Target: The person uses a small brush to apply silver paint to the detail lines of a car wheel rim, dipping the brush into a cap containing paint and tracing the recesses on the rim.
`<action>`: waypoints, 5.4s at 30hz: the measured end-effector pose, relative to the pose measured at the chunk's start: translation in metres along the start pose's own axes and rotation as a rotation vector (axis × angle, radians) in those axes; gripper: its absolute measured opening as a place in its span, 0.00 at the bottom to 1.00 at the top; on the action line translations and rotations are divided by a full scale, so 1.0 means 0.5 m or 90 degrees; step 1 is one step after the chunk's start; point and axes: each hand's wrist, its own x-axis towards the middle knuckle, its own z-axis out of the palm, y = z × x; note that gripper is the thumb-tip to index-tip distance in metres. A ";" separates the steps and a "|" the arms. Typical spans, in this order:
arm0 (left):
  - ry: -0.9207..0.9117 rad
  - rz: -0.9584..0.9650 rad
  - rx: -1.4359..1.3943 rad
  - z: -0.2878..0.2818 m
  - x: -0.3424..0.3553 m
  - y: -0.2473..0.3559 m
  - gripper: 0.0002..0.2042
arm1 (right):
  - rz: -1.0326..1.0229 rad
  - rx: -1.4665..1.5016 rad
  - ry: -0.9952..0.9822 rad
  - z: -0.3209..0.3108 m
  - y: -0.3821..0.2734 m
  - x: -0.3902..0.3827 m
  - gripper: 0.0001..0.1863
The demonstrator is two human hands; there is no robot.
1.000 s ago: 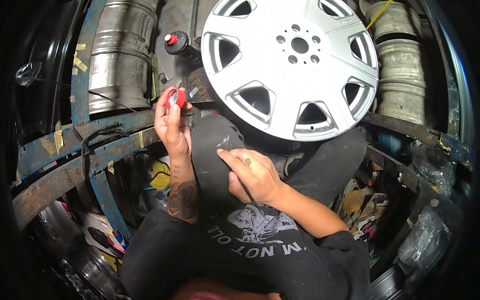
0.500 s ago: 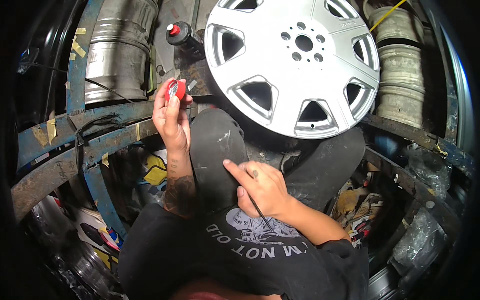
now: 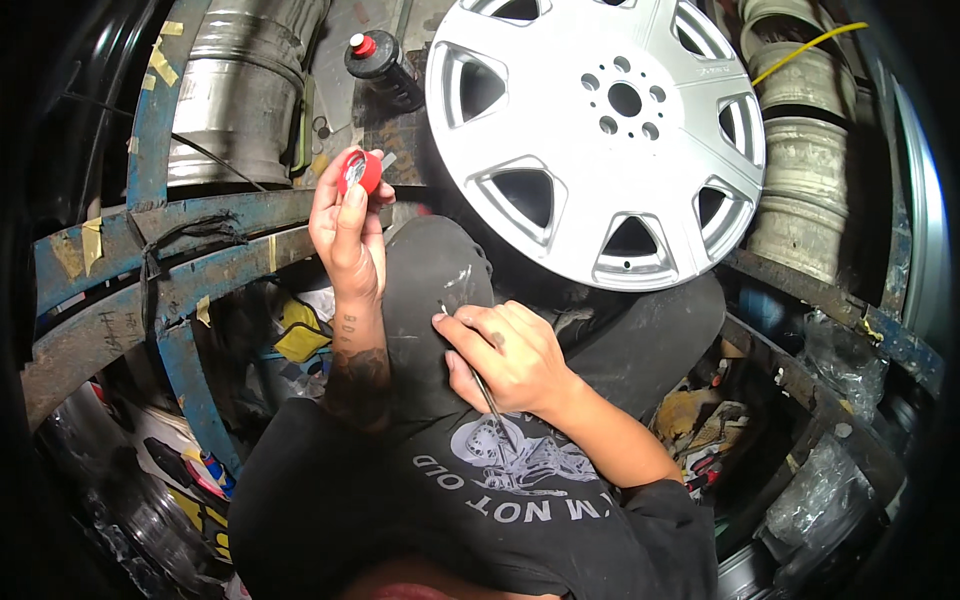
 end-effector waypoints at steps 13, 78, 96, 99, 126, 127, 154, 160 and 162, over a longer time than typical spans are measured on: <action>0.006 -0.004 -0.053 -0.017 0.006 -0.013 0.28 | 0.087 0.165 -0.080 -0.001 0.011 -0.040 0.22; 0.054 -0.116 -0.209 -0.038 0.043 -0.044 0.22 | 0.270 0.288 0.148 0.013 0.413 0.162 0.11; 0.060 -0.146 -0.207 -0.041 0.048 -0.036 0.17 | 0.278 0.315 0.187 0.009 0.418 0.152 0.11; 0.063 -0.146 -0.209 -0.041 0.048 -0.036 0.17 | 0.281 0.302 0.171 0.010 0.416 0.157 0.11; 0.060 -0.133 -0.216 -0.043 0.047 -0.042 0.19 | 0.310 0.281 0.228 0.012 0.416 0.145 0.10; 0.058 -0.129 -0.215 -0.043 0.047 -0.043 0.19 | 0.311 0.283 0.227 0.011 0.416 0.145 0.10; 0.011 0.020 0.021 -0.038 0.054 -0.093 0.32 | 0.414 0.345 0.670 -0.238 0.432 0.019 0.13; 0.002 0.037 0.099 0.015 0.092 -0.102 0.26 | 0.458 -0.243 0.629 -0.350 0.438 -0.154 0.17; 0.009 0.075 0.127 0.031 0.130 -0.121 0.27 | 0.523 -0.355 0.569 -0.359 0.449 -0.196 0.21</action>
